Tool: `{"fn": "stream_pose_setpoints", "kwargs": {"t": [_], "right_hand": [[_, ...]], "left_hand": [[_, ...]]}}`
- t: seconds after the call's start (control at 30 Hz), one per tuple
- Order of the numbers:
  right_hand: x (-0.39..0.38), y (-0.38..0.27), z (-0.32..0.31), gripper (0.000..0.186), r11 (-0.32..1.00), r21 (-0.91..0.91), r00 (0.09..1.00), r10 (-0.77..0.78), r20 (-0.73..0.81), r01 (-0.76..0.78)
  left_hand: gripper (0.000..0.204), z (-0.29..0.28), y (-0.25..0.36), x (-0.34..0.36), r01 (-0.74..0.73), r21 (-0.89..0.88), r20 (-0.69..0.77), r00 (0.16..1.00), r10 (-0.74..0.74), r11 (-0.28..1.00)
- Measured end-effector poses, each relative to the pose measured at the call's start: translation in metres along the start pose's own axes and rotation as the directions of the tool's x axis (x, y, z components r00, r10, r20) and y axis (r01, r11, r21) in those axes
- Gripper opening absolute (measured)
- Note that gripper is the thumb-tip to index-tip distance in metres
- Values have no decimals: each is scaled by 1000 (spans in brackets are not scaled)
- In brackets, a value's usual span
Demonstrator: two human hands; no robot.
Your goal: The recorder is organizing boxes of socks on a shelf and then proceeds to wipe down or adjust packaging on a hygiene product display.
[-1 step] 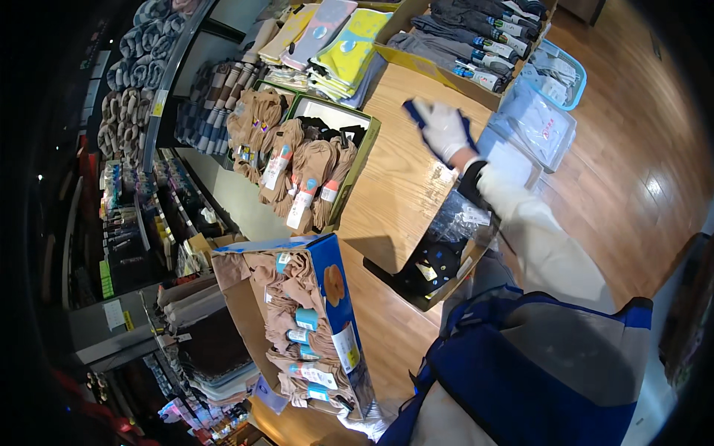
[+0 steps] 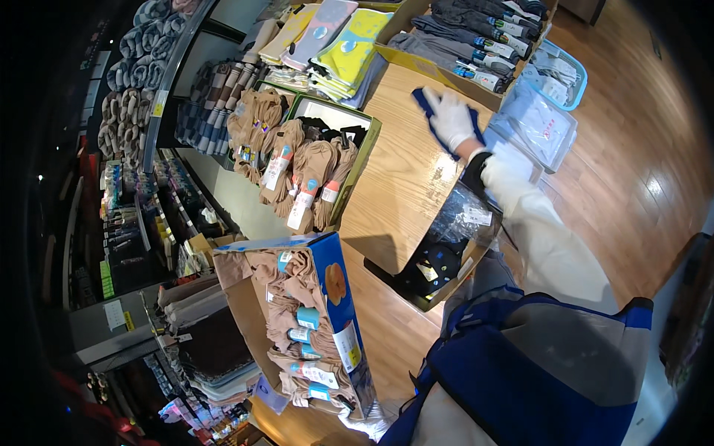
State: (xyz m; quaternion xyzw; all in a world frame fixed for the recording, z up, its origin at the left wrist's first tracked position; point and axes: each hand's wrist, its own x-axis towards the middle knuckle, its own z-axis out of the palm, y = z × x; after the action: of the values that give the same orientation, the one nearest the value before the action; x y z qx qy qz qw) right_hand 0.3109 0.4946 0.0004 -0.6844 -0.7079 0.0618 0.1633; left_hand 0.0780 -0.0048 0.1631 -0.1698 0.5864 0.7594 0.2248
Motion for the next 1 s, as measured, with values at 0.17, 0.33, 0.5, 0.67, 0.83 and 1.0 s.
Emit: {"fn": "stream_pose_setpoints", "kwargs": {"t": [0.17, 0.33, 0.5, 0.67, 0.83, 1.0], "right_hand": [[20, 15, 23, 59, 997, -66, 984, -38, -175, 27], [-54, -92, 18, 49, 976, 176, 983, -151, 103, 131], [-163, -153, 26, 57, 807, 393, 796, -554, 244, 441], [-162, -143, 10, 40, 734, 592, 755, -583, 300, 332], [-62, -78, -52, 18, 800, 591, 986, 4, 165, -102], [3, 6, 7, 51, 997, 38, 972, 78, -223, -71]], "left_hand": [[42, -34, -16, 18, -163, 240, 73, 986, 150, 957], [43, -26, -13, 12, -135, 196, 22, 991, 133, 971], [44, -18, -10, 15, -116, 164, 32, 993, 113, 980], [44, -11, -12, 19, -99, 129, 39, 995, 95, 987], [45, -12, -9, 17, -94, 88, 19, 995, 93, 992], [46, -11, -6, 12, -82, 51, 3, 997, 82, 995]]}}
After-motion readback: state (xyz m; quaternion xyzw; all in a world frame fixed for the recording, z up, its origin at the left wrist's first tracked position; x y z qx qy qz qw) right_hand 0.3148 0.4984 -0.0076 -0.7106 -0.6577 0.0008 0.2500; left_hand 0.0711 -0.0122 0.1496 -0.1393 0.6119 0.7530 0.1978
